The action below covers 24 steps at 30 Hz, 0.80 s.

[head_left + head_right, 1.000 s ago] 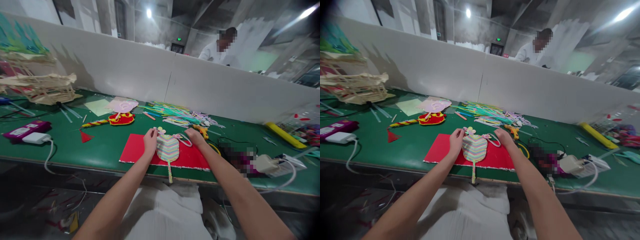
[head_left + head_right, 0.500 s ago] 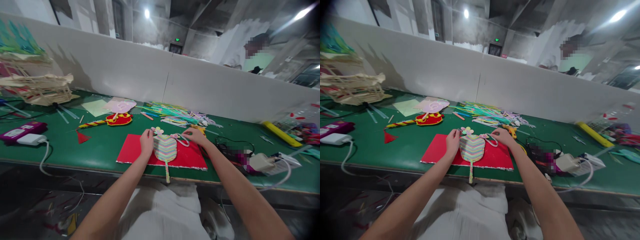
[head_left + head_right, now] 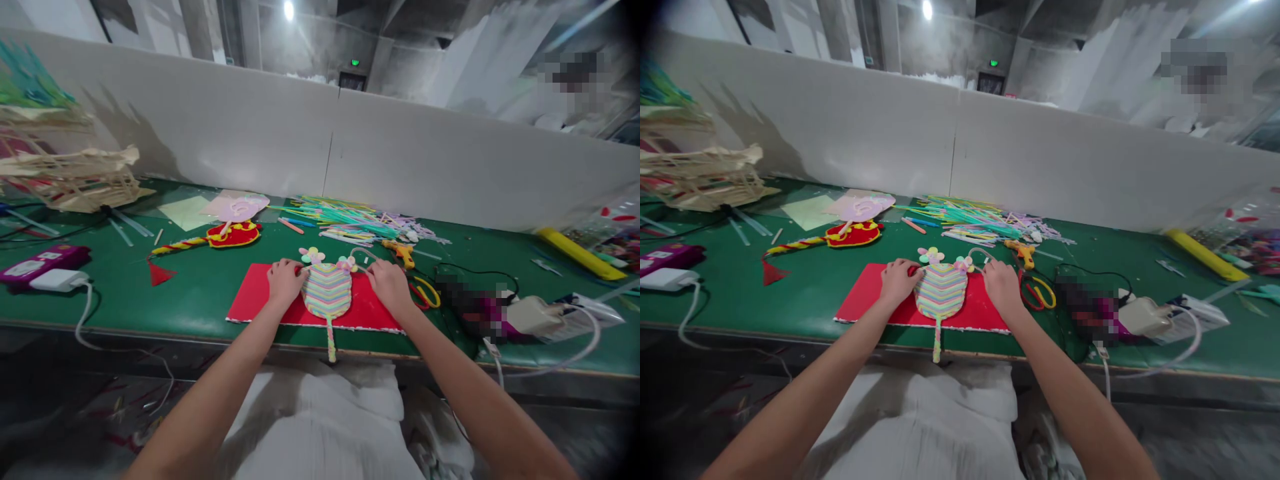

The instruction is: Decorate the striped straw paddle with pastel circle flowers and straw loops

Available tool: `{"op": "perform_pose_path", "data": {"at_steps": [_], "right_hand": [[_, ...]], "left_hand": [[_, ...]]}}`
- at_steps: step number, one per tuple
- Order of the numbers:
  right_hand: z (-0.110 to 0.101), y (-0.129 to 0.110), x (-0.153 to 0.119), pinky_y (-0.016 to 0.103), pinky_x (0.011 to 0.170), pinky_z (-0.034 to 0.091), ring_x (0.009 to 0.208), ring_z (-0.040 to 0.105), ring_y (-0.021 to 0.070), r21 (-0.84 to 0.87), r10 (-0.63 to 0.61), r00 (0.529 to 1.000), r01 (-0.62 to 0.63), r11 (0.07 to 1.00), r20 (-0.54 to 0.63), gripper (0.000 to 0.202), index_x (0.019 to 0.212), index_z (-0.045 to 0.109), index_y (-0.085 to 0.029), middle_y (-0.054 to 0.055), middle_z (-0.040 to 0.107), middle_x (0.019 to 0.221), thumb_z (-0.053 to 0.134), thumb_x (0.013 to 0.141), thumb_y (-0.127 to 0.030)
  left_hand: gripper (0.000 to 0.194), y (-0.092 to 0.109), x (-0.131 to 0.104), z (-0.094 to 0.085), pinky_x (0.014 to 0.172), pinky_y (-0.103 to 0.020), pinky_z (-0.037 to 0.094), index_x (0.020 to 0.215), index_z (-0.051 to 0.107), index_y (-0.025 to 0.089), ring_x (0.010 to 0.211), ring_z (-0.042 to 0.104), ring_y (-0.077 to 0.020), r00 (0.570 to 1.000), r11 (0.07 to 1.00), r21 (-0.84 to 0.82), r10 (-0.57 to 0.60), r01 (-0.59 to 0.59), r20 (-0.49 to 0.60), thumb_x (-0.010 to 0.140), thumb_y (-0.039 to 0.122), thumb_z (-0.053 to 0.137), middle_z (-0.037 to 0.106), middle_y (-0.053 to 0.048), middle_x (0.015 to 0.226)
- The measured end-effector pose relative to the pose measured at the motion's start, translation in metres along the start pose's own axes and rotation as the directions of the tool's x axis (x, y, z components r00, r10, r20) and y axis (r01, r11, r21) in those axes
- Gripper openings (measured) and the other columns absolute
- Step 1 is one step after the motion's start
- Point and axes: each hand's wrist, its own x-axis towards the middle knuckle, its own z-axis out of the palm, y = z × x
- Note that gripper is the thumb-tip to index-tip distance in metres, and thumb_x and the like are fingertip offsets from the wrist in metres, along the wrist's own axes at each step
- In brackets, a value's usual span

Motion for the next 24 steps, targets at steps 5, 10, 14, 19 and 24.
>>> {"op": "perform_pose_path", "data": {"at_steps": [5,10,14,19,24], "right_hand": [[0.003,0.015,0.000,0.031,0.068,0.036,0.082,0.054,0.0219,0.069,0.084,0.992,-0.078,0.995,-0.095,0.017,0.081,0.058,-0.015,0.011,0.060,0.083,0.041,0.085,-0.018],[0.012,0.017,0.007,0.030,0.069,0.043,0.074,0.057,0.0192,0.583,0.304,0.946,-0.185,0.791,-0.113,0.016,0.076,0.060,-0.017,0.007,0.062,0.079,0.050,0.081,-0.030],[0.012,0.001,0.013,0.031,0.070,0.045,0.072,0.059,0.0185,0.888,0.395,0.916,-0.240,0.392,0.073,0.025,0.078,0.063,-0.017,0.005,0.065,0.075,0.060,0.071,-0.041],[0.006,-0.027,0.017,0.030,0.070,0.047,0.071,0.062,0.0161,0.953,0.347,0.888,-0.272,-0.135,0.303,0.032,0.079,0.061,-0.017,0.004,0.066,0.075,0.066,0.064,-0.044],[0.007,-0.053,0.024,0.028,0.067,0.049,0.074,0.064,0.0158,0.881,0.226,0.887,-0.309,-0.357,0.403,0.030,0.081,0.058,-0.018,0.004,0.067,0.076,0.068,0.063,-0.039]], "left_hand": [[0.022,-0.001,0.000,-0.004,0.085,-0.039,0.034,0.093,0.065,0.027,0.099,0.050,-0.0237,0.998,0.998,-0.047,0.039,-0.037,0.053,0.078,0.035,0.052,0.061,-0.003,0.104],[0.021,0.000,0.000,-0.007,0.086,-0.037,0.034,0.093,0.065,0.030,0.100,0.051,-0.0226,0.995,0.996,-0.070,0.060,-0.054,0.077,0.077,0.036,0.054,0.062,-0.001,0.104],[0.021,-0.002,0.000,-0.008,0.087,-0.036,0.035,0.092,0.066,0.030,0.101,0.051,-0.0219,0.993,0.994,-0.083,0.081,-0.074,0.087,0.076,0.036,0.055,0.061,-0.001,0.104],[0.021,-0.006,0.000,-0.010,0.087,-0.034,0.038,0.091,0.067,0.028,0.101,0.052,-0.0205,0.985,0.984,-0.133,0.133,-0.117,0.113,0.075,0.035,0.056,0.061,-0.001,0.106],[0.017,-0.007,-0.001,-0.008,0.088,-0.035,0.039,0.088,0.067,0.028,0.100,0.054,-0.0199,0.979,0.969,-0.176,0.188,-0.171,0.082,0.076,0.032,0.056,0.062,-0.001,0.102]]}}
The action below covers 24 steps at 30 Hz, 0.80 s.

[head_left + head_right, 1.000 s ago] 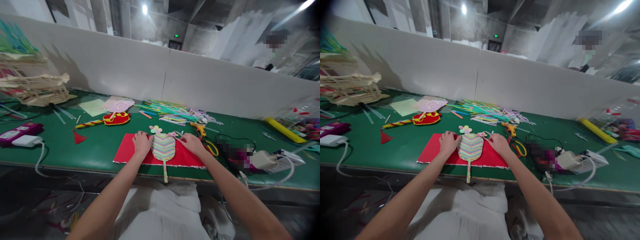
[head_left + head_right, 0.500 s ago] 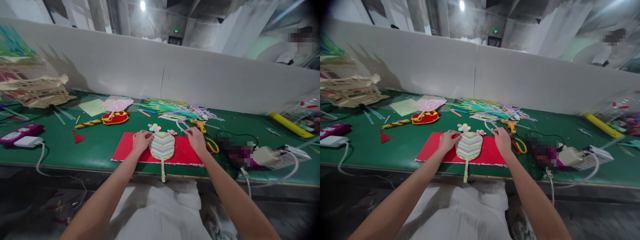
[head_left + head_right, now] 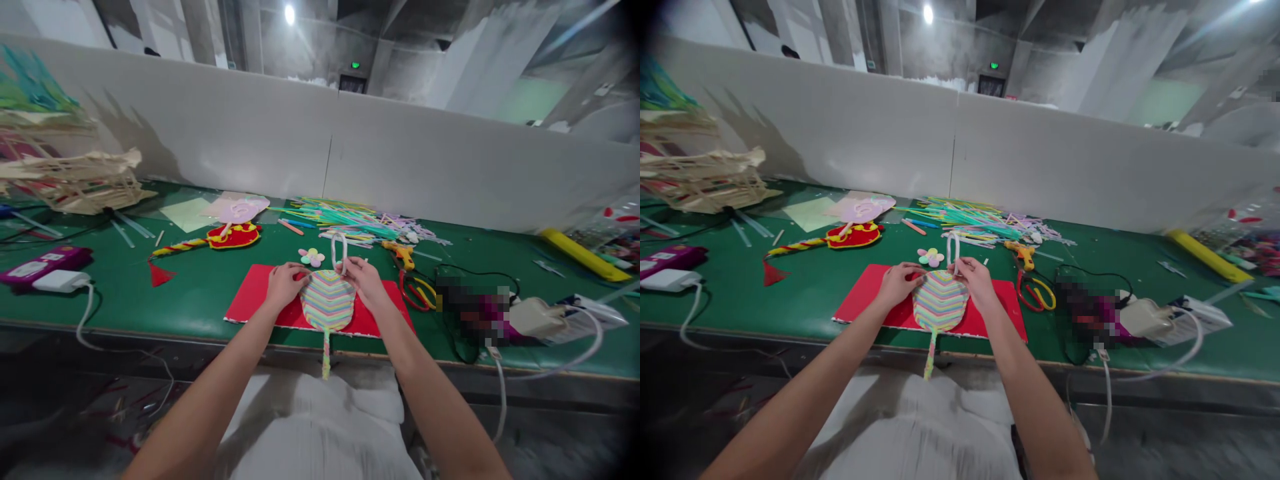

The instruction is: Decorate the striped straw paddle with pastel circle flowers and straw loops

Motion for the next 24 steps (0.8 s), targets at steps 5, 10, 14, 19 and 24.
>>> {"op": "perform_pose_path", "data": {"at_steps": [5,10,14,19,24], "right_hand": [[0.020,0.016,0.005,0.030,0.064,0.050,0.071,0.064,0.0171,-0.119,-0.158,0.986,0.150,0.981,-0.060,0.029,0.084,0.055,-0.019,0.003,0.067,0.074,0.066,0.065,-0.038],[0.029,0.026,-0.001,0.033,0.073,0.051,0.077,0.064,0.0183,-0.327,-0.361,0.933,0.343,0.880,0.008,0.023,0.085,0.059,-0.020,0.004,0.067,0.080,0.064,0.068,-0.034],[0.030,0.029,-0.006,0.032,0.074,0.050,0.078,0.063,0.0179,-0.383,-0.381,0.923,0.368,0.847,0.045,0.021,0.085,0.061,-0.020,0.003,0.067,0.081,0.063,0.069,-0.033],[0.031,0.030,-0.006,0.031,0.070,0.050,0.072,0.063,0.0170,-0.394,-0.385,0.920,0.381,0.837,0.071,0.021,0.083,0.062,-0.020,0.002,0.067,0.077,0.064,0.068,-0.035],[0.032,0.032,-0.006,0.031,0.069,0.050,0.070,0.063,0.0169,-0.420,-0.379,0.922,0.375,0.826,0.079,0.020,0.082,0.061,-0.020,0.002,0.066,0.074,0.063,0.068,-0.034]], "left_hand": [[0.021,0.009,-0.003,-0.002,0.086,-0.031,0.042,0.098,0.062,0.024,0.099,0.053,-0.0172,0.942,0.988,-0.091,0.092,-0.128,-0.322,0.080,0.026,0.052,0.058,-0.004,0.102],[0.023,0.022,-0.008,-0.003,0.086,-0.032,0.042,0.102,0.059,0.023,0.101,0.051,-0.0181,0.863,0.951,0.026,0.291,-0.308,-0.413,0.081,0.029,0.054,0.058,-0.005,0.102],[0.023,0.024,-0.009,-0.002,0.084,-0.032,0.041,0.102,0.058,0.022,0.099,0.051,-0.0185,0.855,0.945,0.065,0.319,-0.321,-0.409,0.081,0.030,0.054,0.058,-0.006,0.102],[0.021,0.023,-0.010,-0.002,0.083,-0.032,0.041,0.099,0.058,0.022,0.098,0.051,-0.0190,0.848,0.949,0.084,0.311,-0.305,-0.430,0.080,0.029,0.055,0.058,-0.006,0.100],[0.019,0.026,-0.011,-0.002,0.082,-0.032,0.041,0.097,0.058,0.022,0.098,0.051,-0.0194,0.846,0.945,0.097,0.322,-0.311,-0.426,0.080,0.028,0.055,0.058,-0.005,0.097]]}}
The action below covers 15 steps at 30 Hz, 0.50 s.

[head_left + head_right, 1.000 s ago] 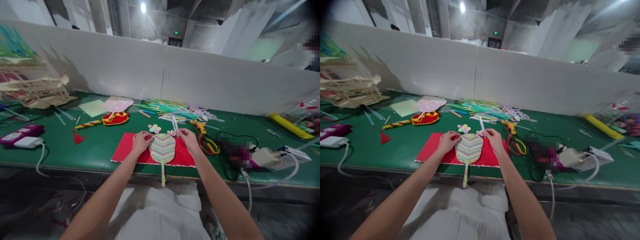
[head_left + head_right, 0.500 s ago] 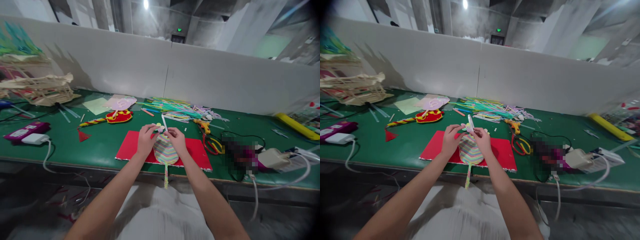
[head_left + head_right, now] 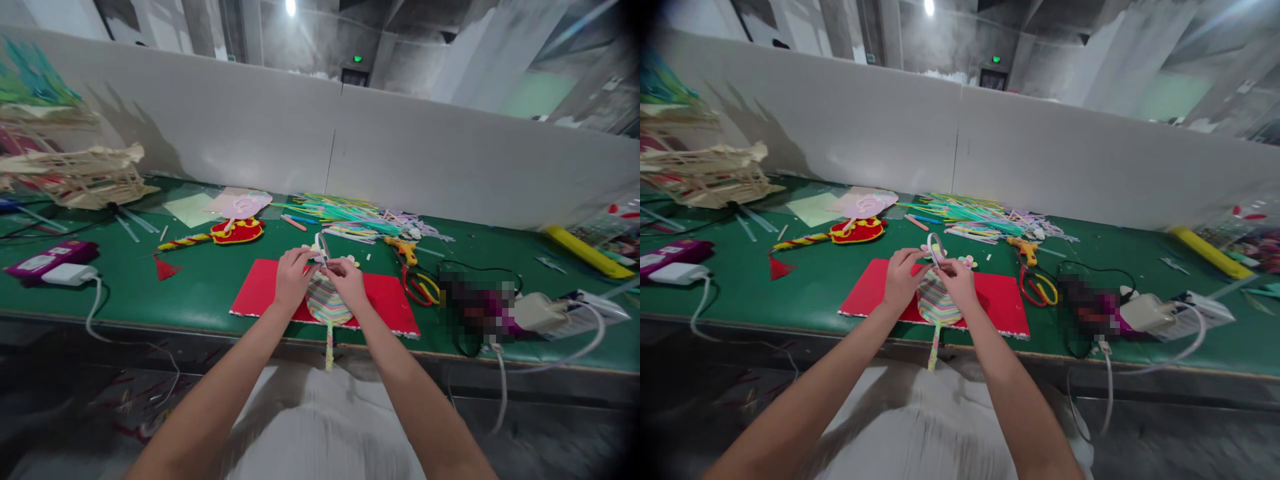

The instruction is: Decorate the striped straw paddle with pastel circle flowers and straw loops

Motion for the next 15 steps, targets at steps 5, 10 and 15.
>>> {"op": "perform_pose_path", "data": {"at_steps": [5,10,15], "right_hand": [[0.0001,0.0006,-0.0017,0.030,0.068,0.050,0.071,0.062,0.0166,-0.025,-0.032,0.999,0.032,0.999,0.027,0.019,0.084,0.060,-0.021,0.002,0.066,0.076,0.061,0.070,-0.034],[-0.0008,-0.0016,-0.0032,0.030,0.070,0.050,0.071,0.062,0.0162,-0.051,-0.058,0.997,0.060,0.997,0.045,0.019,0.085,0.061,-0.021,0.002,0.066,0.078,0.059,0.072,-0.035],[-0.0006,-0.0033,-0.0032,0.030,0.070,0.050,0.072,0.062,0.0161,-0.016,-0.045,0.998,0.045,0.999,0.037,0.020,0.084,0.061,-0.021,0.002,0.065,0.077,0.061,0.071,-0.036]], "left_hand": [[0.017,0.0000,0.0000,0.0015,0.083,-0.032,0.042,0.096,0.059,0.022,0.097,0.052,-0.0181,1.000,0.999,-0.053,0.010,-0.010,-0.001,0.081,0.029,0.053,0.059,-0.005,0.095],[0.014,-0.0011,-0.0005,0.0020,0.081,-0.032,0.043,0.089,0.060,0.021,0.094,0.053,-0.0177,1.000,0.997,-0.078,0.004,-0.002,0.027,0.082,0.030,0.052,0.060,-0.004,0.091],[0.017,-0.0004,-0.0006,0.0000,0.083,-0.031,0.043,0.094,0.060,0.021,0.097,0.053,-0.0176,1.000,0.998,-0.069,0.009,-0.011,-0.021,0.081,0.030,0.053,0.061,-0.005,0.095]]}}
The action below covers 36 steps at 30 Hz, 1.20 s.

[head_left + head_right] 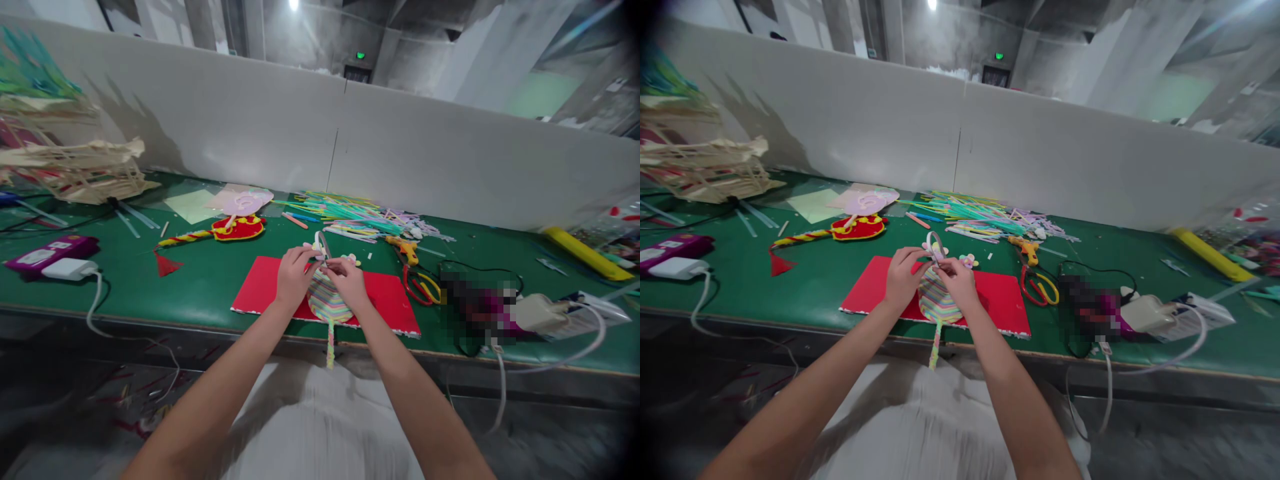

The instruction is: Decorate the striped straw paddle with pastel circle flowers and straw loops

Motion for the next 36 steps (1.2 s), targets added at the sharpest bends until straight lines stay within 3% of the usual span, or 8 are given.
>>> {"op": "perform_pose_path", "data": {"at_steps": [5,9,17,24,28,31,34,36], "right_hand": [[-0.0018,-0.0042,0.0010,0.031,0.069,0.051,0.071,0.062,0.0169,0.049,0.057,0.998,-0.056,0.997,-0.031,0.022,0.082,0.061,-0.021,0.001,0.066,0.074,0.065,0.067,-0.036],[-0.0034,-0.0070,0.0015,0.031,0.068,0.051,0.071,0.063,0.0171,0.081,0.083,0.996,-0.081,0.993,-0.025,0.022,0.083,0.063,-0.021,0.001,0.066,0.076,0.066,0.066,-0.035],[-0.0023,-0.0035,0.0023,0.030,0.068,0.050,0.069,0.061,0.0161,0.066,0.065,0.998,-0.065,0.996,0.005,0.018,0.082,0.064,-0.021,0.001,0.065,0.074,0.065,0.067,-0.030],[-0.0011,-0.0044,0.0014,0.031,0.070,0.050,0.070,0.063,0.0168,0.117,0.076,0.997,-0.077,0.990,0.008,0.018,0.080,0.062,-0.021,0.001,0.066,0.075,0.066,0.065,-0.030],[-0.0015,-0.0053,0.0016,0.030,0.067,0.050,0.069,0.063,0.0170,0.156,0.082,0.996,-0.085,0.984,0.023,0.019,0.081,0.063,-0.020,0.002,0.066,0.073,0.066,0.066,-0.031],[-0.0034,-0.0059,0.0028,0.029,0.064,0.050,0.068,0.063,0.0171,0.153,0.082,0.996,-0.085,0.985,0.023,0.021,0.083,0.064,-0.020,0.003,0.067,0.075,0.066,0.067,-0.033],[-0.0062,-0.0049,0.0051,0.028,0.063,0.049,0.068,0.062,0.0170,0.113,0.061,0.998,-0.062,0.992,0.013,0.021,0.085,0.066,-0.019,0.004,0.068,0.075,0.062,0.071,-0.034],[-0.0081,-0.0034,0.0067,0.028,0.063,0.048,0.069,0.062,0.0170,0.086,0.042,0.999,-0.041,0.995,-0.007,0.019,0.085,0.067,-0.019,0.004,0.067,0.074,0.059,0.074,-0.033]], "left_hand": [[0.021,-0.0010,-0.0017,0.0021,0.087,-0.034,0.043,0.101,0.059,0.021,0.102,0.054,-0.0176,0.999,0.999,-0.008,0.035,-0.034,0.042,0.085,0.027,0.048,0.062,-0.006,0.102],[0.022,-0.0021,-0.0025,0.0048,0.089,-0.033,0.046,0.102,0.059,0.020,0.101,0.056,-0.0155,0.998,0.994,-0.107,0.040,-0.035,0.050,0.086,0.024,0.044,0.062,-0.006,0.104],[0.009,-0.0011,0.0001,0.0040,0.083,-0.029,0.047,0.085,0.060,0.020,0.090,0.058,-0.0138,0.999,0.978,-0.208,0.001,0.007,0.036,0.082,0.024,0.052,0.061,-0.003,0.087],[0.017,0.0005,0.0001,0.0007,0.085,-0.029,0.046,0.098,0.059,0.022,0.096,0.057,-0.0153,0.999,0.987,-0.154,-0.029,0.034,0.034,0.082,0.025,0.052,0.062,-0.004,0.095],[0.018,0.0025,-0.0007,0.0004,0.086,-0.030,0.046,0.097,0.059,0.022,0.096,0.058,-0.0157,0.996,0.972,-0.221,-0.071,0.080,0.048,0.082,0.026,0.052,0.063,-0.004,0.098],[0.026,0.0034,0.0005,0.0032,0.081,-0.030,0.048,0.103,0.053,0.021,0.088,0.061,-0.0152,0.970,0.863,-0.442,-0.217,0.244,0.113,0.078,0.025,0.057,0.065,-0.004,0.094],[0.034,0.0007,0.0040,0.0071,0.070,-0.028,0.052,0.102,0.048,0.018,0.078,0.064,-0.0153,0.889,0.585,-0.683,-0.395,0.437,0.230,0.072,0.027,0.062,0.067,-0.004,0.084],[0.035,-0.0024,0.0065,0.0086,0.066,-0.028,0.052,0.096,0.051,0.017,0.072,0.064,-0.0150,0.827,0.424,-0.740,-0.462,0.523,0.320,0.068,0.030,0.066,0.067,-0.003,0.080]]}}
